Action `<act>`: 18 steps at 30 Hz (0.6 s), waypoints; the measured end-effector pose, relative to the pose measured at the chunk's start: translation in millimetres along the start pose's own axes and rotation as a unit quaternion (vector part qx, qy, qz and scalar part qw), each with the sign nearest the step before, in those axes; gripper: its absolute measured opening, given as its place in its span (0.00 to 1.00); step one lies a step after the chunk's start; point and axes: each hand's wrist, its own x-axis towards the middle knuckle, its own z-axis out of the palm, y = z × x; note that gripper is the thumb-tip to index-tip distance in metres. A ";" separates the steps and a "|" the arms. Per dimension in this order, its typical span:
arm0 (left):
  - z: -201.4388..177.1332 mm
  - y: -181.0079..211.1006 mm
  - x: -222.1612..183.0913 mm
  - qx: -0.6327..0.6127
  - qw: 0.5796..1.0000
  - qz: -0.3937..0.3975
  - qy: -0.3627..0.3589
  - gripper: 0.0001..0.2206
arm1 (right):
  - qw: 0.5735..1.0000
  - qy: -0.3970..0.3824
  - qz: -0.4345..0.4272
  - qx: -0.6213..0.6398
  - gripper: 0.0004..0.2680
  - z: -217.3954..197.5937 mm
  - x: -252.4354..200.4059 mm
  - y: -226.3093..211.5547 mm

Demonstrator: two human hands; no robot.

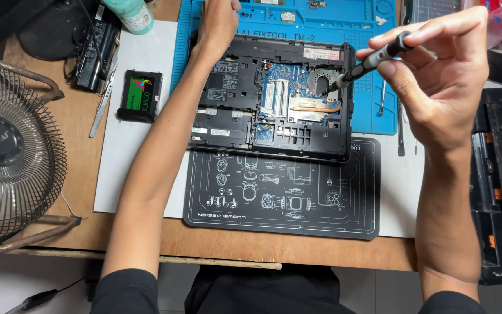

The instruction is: Removing a storage drive from an opened laptop using a screwdriver and manual extraction.

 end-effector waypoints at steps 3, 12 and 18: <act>2.0 5.5 -0.3 0.021 1.000 -0.001 0.014 0.14 | 1.000 -0.007 0.001 -0.004 0.13 0.7 0.3 1.4; -6.7 28.9 -2.3 -0.010 0.997 -0.079 -0.002 0.16 | 1.000 -0.013 0.005 -0.002 0.13 3.5 0.3 5.9; -5.2 26.2 -1.1 -0.011 0.995 -0.096 0.002 0.13 | 1.000 -0.012 0.009 0.002 0.13 4.5 0.5 8.2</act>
